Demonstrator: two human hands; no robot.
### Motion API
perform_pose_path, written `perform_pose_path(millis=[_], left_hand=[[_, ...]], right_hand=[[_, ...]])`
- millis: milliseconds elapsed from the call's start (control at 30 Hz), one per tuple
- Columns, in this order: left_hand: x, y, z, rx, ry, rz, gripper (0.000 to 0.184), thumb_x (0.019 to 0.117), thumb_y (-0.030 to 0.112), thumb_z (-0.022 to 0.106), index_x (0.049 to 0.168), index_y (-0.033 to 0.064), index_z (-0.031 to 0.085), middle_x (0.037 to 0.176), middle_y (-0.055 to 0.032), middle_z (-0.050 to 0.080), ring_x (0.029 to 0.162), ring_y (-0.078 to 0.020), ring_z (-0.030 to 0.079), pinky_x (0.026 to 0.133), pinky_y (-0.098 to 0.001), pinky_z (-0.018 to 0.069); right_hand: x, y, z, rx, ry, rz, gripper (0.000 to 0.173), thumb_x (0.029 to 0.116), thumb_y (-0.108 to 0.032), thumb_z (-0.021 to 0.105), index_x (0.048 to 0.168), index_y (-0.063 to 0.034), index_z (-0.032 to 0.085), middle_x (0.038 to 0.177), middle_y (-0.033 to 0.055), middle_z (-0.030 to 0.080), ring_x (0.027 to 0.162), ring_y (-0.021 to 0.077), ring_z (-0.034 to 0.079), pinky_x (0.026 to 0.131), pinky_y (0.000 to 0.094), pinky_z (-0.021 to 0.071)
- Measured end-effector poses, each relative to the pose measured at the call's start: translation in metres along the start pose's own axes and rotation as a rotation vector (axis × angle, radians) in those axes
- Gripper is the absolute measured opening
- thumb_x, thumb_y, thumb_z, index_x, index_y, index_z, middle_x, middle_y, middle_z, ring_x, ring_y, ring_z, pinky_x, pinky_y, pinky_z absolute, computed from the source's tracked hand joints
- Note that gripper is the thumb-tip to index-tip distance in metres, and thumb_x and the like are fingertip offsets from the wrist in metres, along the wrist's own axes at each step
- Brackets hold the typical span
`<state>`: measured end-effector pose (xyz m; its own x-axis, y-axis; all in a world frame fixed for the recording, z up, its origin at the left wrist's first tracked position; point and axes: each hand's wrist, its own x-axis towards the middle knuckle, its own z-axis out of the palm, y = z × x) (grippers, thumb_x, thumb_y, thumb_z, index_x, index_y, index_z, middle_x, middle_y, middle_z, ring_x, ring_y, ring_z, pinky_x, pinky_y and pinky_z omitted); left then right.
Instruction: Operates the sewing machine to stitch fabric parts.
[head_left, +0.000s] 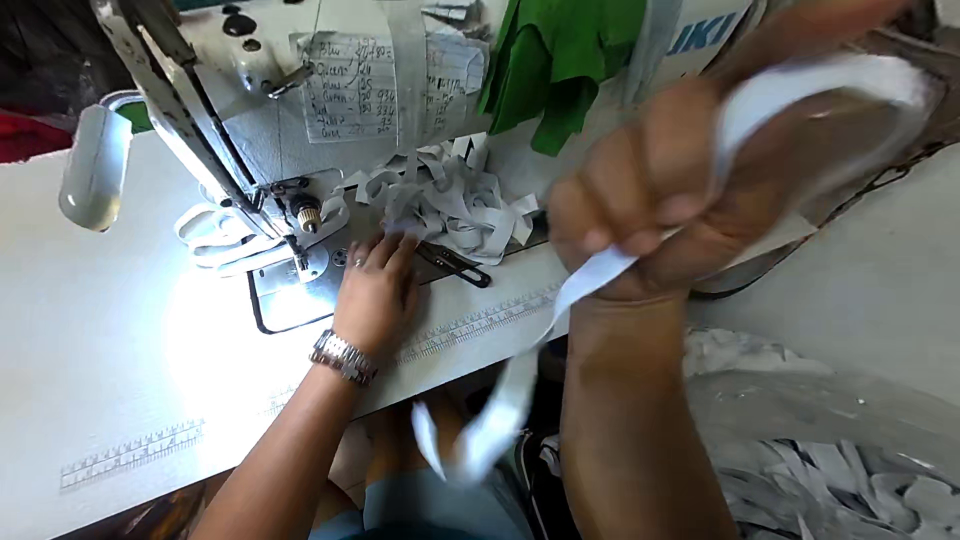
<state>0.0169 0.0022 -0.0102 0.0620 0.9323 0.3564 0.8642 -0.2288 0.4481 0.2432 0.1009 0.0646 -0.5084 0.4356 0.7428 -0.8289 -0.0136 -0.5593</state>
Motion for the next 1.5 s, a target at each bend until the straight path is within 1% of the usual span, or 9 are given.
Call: perform_pose_path(millis=[67,167,300,700,900,1100,1233,1333,1500], left_hand=[[-0.024,-0.006,-0.017,-0.063,0.156,-0.011,0.025,0.0976,0.012,0.059,0.115,-0.0008,0.072,0.118,-0.0194,0.069,0.113,-0.0354,0.065,0.098,-0.0512,0.0518],[-0.051,-0.032,-0.051,-0.194,0.289,-0.22,0.027,0.0993,0.01,0.054,0.116,-0.0034,0.07,0.109,-0.0175,0.071,0.095,-0.0209,0.07,0.084,-0.0379,0.0581],[-0.039,-0.073,-0.081,-0.616,0.463,-0.615,0.026,0.108,0.013,0.047,0.127,0.0001,0.061,0.109,-0.0071,0.071,0.087,-0.009,0.07,0.08,-0.0278,0.0599],[0.012,-0.091,-0.102,-0.594,0.177,-0.649,0.021,0.0974,-0.002,0.062,0.117,0.0022,0.065,0.078,-0.0015,0.067,0.057,-0.0035,0.059,0.054,-0.0194,0.0509],[-0.007,-0.109,-0.103,-0.354,0.316,-0.552,0.011,0.0951,0.001,0.066,0.104,0.0029,0.073,0.089,-0.0055,0.073,0.071,-0.0084,0.067,0.073,-0.0284,0.0573],[-0.054,-0.13,-0.128,0.104,0.192,-0.534,0.015,0.0971,0.006,0.068,0.108,-0.0028,0.075,0.109,-0.023,0.073,0.108,-0.0393,0.069,0.099,-0.0595,0.0502],[-0.102,-0.14,-0.153,0.135,0.047,-0.619,0.017,0.0941,0.016,0.076,0.093,-0.0004,0.073,0.088,-0.0192,0.07,0.085,-0.0354,0.068,0.079,-0.0589,0.0529],[-0.138,-0.138,-0.148,0.195,0.008,-0.209,0.032,0.0922,0.033,0.067,0.076,0.0066,0.073,0.082,-0.0077,0.065,0.083,-0.0269,0.066,0.074,-0.0507,0.0549],[-0.124,-0.074,-0.114,0.148,-0.058,0.344,0.022,0.0935,0.014,0.058,0.076,0.0107,0.071,0.124,-0.0056,0.073,0.132,-0.0289,0.06,0.113,-0.0556,0.0439]], right_hand=[[-0.008,0.019,-0.01,-0.015,-0.012,0.275,0.02,0.1061,-0.02,0.048,0.12,-0.013,0.061,0.08,0.0013,0.065,0.069,0.0147,0.066,0.063,0.0335,0.0588],[0.015,0.073,0.054,-0.149,0.529,0.741,0.019,0.1052,-0.006,0.044,0.096,-0.0069,0.061,0.072,0.0033,0.07,0.061,0.0153,0.07,0.064,0.035,0.0641],[0.057,0.15,0.051,-0.181,0.774,1.089,0.017,0.1099,-0.021,0.047,0.109,-0.0062,0.054,0.067,0.0006,0.055,0.049,0.009,0.055,0.048,0.0237,0.0525],[0.117,0.196,0.041,-1.209,-0.208,1.656,0.022,0.1063,-0.01,0.05,0.111,0.0041,0.067,0.096,0.0074,0.063,0.082,0.0098,0.054,0.082,0.0288,0.0436],[0.112,0.209,0.027,-1.205,-0.193,1.677,0.021,0.1064,-0.009,0.05,0.102,0.0032,0.067,0.083,0.0019,0.06,0.071,0.0051,0.05,0.074,0.0235,0.043],[0.097,0.208,0.024,-1.368,-0.303,1.434,0.034,0.1072,-0.022,0.054,0.121,0.0061,0.067,0.115,0.021,0.068,0.104,0.0261,0.064,0.1,0.0439,0.0447],[0.089,0.187,0.049,-1.314,-0.041,1.402,0.039,0.1086,-0.03,0.052,0.122,0.0039,0.065,0.1,0.0178,0.068,0.088,0.0249,0.065,0.086,0.0426,0.0519],[0.074,0.162,0.058,-1.402,-0.235,1.2,0.029,0.1075,-0.015,0.053,0.122,0.0059,0.067,0.117,0.024,0.068,0.113,0.0346,0.066,0.102,0.0503,0.0486],[0.026,0.126,0.069,-1.278,-0.147,0.964,0.036,0.104,-0.01,0.056,0.139,-0.0113,0.064,0.105,0.0081,0.074,0.083,0.0163,0.07,0.081,0.0366,0.0585]])
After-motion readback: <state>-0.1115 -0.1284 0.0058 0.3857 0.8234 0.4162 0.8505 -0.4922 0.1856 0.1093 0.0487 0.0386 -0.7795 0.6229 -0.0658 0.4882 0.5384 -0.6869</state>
